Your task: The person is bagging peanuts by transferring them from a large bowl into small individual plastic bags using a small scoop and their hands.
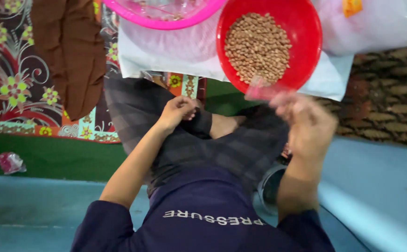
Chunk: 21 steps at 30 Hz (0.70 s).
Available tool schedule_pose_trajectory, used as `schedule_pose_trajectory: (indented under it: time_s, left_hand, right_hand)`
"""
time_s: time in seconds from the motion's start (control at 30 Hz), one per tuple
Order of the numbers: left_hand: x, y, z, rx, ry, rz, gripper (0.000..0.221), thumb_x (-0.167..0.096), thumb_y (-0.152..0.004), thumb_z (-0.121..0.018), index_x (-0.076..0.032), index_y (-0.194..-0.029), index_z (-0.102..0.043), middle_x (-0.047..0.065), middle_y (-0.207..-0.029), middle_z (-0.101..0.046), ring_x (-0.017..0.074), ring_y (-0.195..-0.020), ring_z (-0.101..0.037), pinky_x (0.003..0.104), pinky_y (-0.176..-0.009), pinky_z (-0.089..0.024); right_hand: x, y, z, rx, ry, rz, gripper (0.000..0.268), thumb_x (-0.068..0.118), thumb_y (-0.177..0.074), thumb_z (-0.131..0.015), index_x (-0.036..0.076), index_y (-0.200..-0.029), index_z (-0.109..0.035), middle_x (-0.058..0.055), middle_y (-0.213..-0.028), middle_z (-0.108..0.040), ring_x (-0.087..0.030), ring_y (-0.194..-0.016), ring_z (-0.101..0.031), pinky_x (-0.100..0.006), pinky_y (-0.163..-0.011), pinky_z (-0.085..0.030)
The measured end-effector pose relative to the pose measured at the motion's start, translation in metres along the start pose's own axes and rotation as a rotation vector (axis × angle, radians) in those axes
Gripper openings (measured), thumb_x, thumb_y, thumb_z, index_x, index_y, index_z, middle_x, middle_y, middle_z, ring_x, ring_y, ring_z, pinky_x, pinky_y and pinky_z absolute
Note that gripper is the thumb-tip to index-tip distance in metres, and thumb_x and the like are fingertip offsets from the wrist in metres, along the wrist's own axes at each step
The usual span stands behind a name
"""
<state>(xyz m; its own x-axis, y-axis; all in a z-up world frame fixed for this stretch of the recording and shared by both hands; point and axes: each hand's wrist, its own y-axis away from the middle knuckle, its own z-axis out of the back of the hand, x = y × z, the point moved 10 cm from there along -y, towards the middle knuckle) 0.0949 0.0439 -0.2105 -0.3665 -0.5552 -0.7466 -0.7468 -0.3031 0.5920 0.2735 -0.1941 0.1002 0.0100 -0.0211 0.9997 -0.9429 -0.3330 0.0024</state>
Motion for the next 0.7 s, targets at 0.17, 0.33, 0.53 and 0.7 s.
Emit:
schedule_pose_trajectory:
  time_s: [0.17,0.33,0.53,0.7]
  left_hand:
    - [-0.002,-0.002,-0.015,0.163,-0.049,-0.019,0.007,-0.009,-0.095,-0.064,-0.005,-0.100,-0.064,0.008,-0.086,-0.067,0.0162,-0.073,-0.067,0.025,-0.068,-0.054]
    - [0.000,-0.002,-0.019,0.208,-0.032,-0.009,0.007,-0.011,-0.097,-0.064,-0.005,-0.100,-0.063,0.008,-0.089,-0.066,0.0165,-0.075,-0.068,0.024,-0.068,-0.054]
    - [-0.004,-0.001,-0.020,0.202,-0.044,-0.064,0.006,-0.009,-0.096,-0.065,-0.004,-0.100,-0.064,0.008,-0.087,-0.066,0.0156,-0.073,-0.066,0.024,-0.067,-0.054]
    - [-0.005,-0.002,-0.022,0.206,-0.093,-0.082,0.004,-0.006,-0.096,-0.063,-0.003,-0.097,-0.065,0.007,-0.086,-0.066,0.0152,-0.073,-0.067,0.024,-0.067,-0.054]
  right_hand:
    - [0.072,-0.063,-0.026,0.168,0.595,0.175,0.024,0.005,-0.109,-0.062,-0.013,-0.121,-0.072,-0.008,-0.092,-0.071,-0.012,-0.078,-0.063,-0.020,-0.071,-0.051]
    - [0.074,-0.101,-0.038,0.390,0.912,0.254,0.023,0.004,-0.105,-0.064,-0.012,-0.118,-0.075,-0.012,-0.089,-0.075,-0.015,-0.070,-0.066,-0.026,-0.065,-0.049]
    - [0.088,-0.118,-0.007,0.291,0.895,0.218,0.019,-0.005,-0.106,-0.066,-0.011,-0.121,-0.076,-0.011,-0.088,-0.072,-0.013,-0.069,-0.069,-0.023,-0.062,-0.057]
    - [0.052,-0.213,0.194,-0.116,0.254,0.171,0.016,0.026,-0.112,-0.062,0.013,-0.116,-0.072,0.005,-0.101,-0.065,-0.006,-0.096,-0.060,-0.023,-0.098,-0.052]
